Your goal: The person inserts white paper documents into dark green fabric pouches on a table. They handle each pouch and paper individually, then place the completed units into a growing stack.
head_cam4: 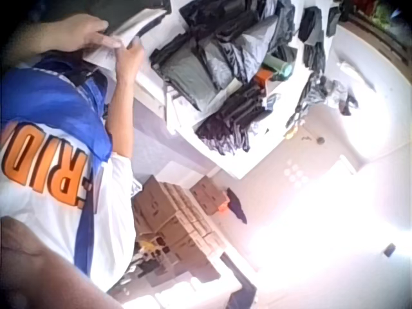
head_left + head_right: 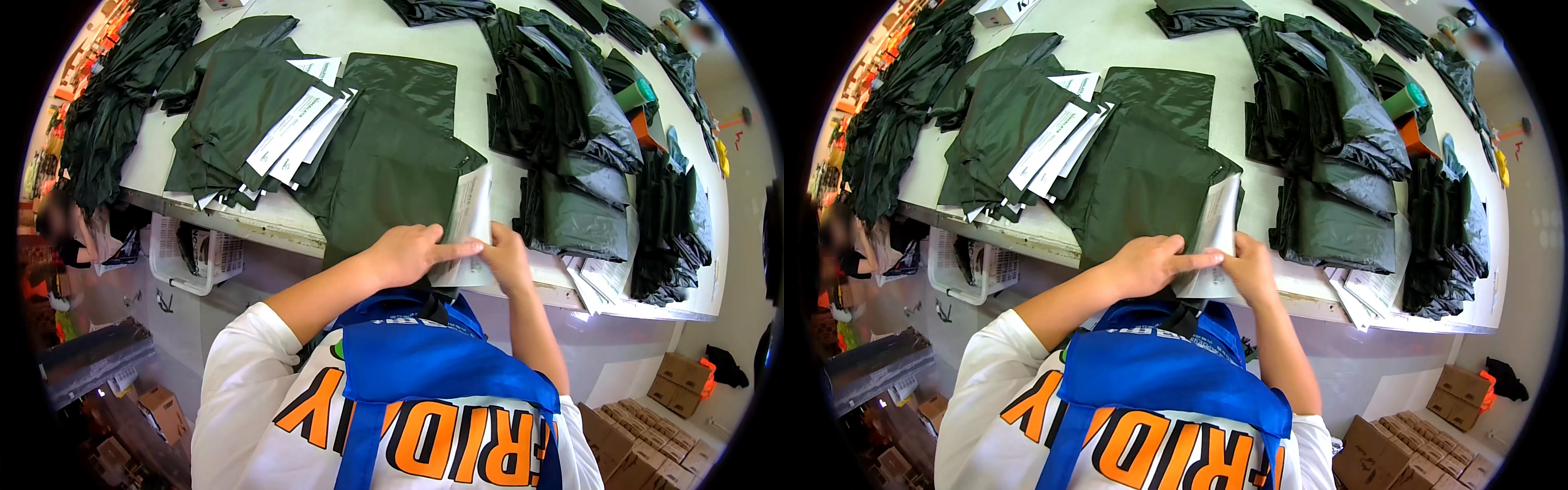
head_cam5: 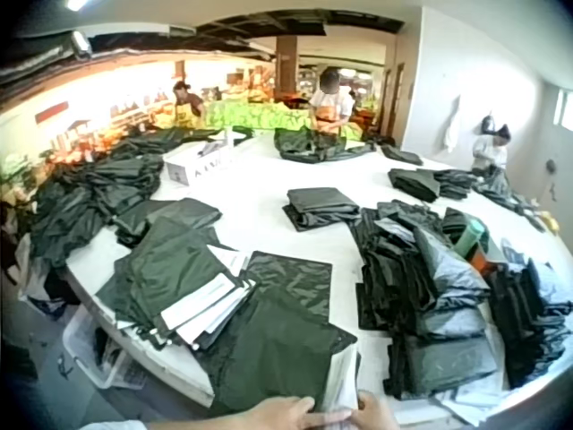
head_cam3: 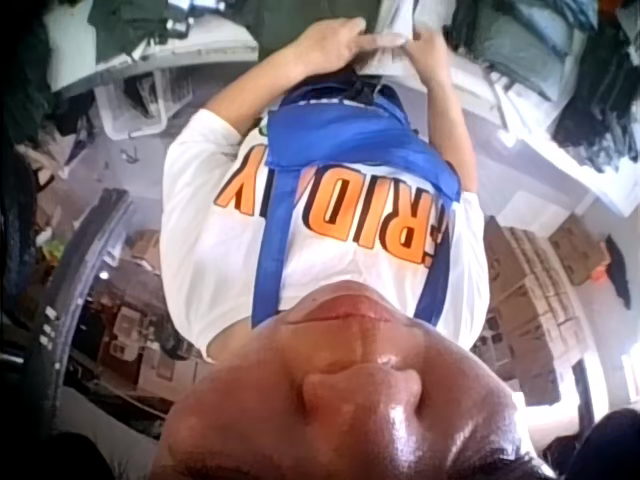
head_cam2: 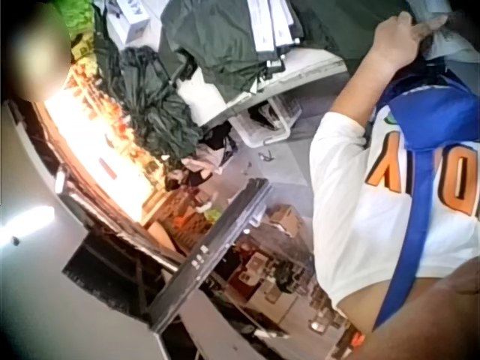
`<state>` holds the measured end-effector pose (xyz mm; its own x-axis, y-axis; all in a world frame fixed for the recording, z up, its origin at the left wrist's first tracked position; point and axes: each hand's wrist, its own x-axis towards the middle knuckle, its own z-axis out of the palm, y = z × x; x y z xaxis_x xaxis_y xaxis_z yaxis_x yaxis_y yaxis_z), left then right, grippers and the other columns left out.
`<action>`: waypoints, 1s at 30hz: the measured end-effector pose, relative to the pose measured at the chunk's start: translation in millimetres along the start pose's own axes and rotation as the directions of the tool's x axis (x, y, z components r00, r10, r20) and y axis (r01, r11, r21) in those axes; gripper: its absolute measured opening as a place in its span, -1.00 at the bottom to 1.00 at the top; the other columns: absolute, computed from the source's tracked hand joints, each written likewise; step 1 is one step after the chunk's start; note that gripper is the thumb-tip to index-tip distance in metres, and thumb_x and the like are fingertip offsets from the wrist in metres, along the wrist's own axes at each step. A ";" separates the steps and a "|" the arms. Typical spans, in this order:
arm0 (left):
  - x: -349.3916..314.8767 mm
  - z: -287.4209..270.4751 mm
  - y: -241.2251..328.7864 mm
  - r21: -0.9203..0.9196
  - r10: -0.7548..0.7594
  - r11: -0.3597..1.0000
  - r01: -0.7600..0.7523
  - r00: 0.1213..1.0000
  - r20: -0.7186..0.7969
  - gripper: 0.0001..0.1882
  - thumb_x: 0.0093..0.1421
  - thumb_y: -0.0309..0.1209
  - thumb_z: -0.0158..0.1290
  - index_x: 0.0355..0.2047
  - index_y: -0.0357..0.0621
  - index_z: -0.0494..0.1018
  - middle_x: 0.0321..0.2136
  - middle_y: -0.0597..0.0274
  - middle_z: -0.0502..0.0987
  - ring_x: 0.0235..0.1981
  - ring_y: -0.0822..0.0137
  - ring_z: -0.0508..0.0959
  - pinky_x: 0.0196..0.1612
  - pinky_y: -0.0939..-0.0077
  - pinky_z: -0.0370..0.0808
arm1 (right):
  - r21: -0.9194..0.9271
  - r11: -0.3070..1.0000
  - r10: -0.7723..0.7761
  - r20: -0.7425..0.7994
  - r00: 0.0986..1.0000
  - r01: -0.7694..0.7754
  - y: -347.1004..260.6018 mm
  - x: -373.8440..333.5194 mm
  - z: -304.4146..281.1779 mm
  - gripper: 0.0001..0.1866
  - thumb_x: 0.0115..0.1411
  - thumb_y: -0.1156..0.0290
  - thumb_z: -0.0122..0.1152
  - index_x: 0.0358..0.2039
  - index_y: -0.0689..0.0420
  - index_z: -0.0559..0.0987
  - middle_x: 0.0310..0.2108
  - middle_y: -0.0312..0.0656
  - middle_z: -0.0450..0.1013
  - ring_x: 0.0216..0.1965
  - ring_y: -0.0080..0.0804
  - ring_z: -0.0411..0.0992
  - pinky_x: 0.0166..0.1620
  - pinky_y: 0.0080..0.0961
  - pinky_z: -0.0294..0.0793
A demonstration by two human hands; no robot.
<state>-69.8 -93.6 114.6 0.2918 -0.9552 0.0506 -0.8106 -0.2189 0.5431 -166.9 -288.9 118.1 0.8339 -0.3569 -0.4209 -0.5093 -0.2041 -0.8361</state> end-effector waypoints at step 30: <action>-69.8 -207.7 -107.5 0.645 -0.382 0.579 0.500 0.864 -0.328 -0.61 -0.07 -0.61 0.05 -0.18 -0.05 0.50 -0.20 0.12 0.44 -0.15 0.07 0.46 -0.13 0.30 0.44 | 0.342 0.940 0.114 -0.351 0.930 0.014 52.0 -47.7 -124.4 -0.74 0.28 0.46 0.02 -0.07 0.32 0.47 -0.23 -0.22 0.52 -0.28 -0.61 0.43 -0.19 -0.64 0.40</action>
<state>102.4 38.1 226.7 0.7279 -0.6766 0.1112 -0.6504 -0.7326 -0.2007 -259.5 -395.9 138.4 0.6426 -0.6746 -0.3632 -0.3943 0.1153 -0.9117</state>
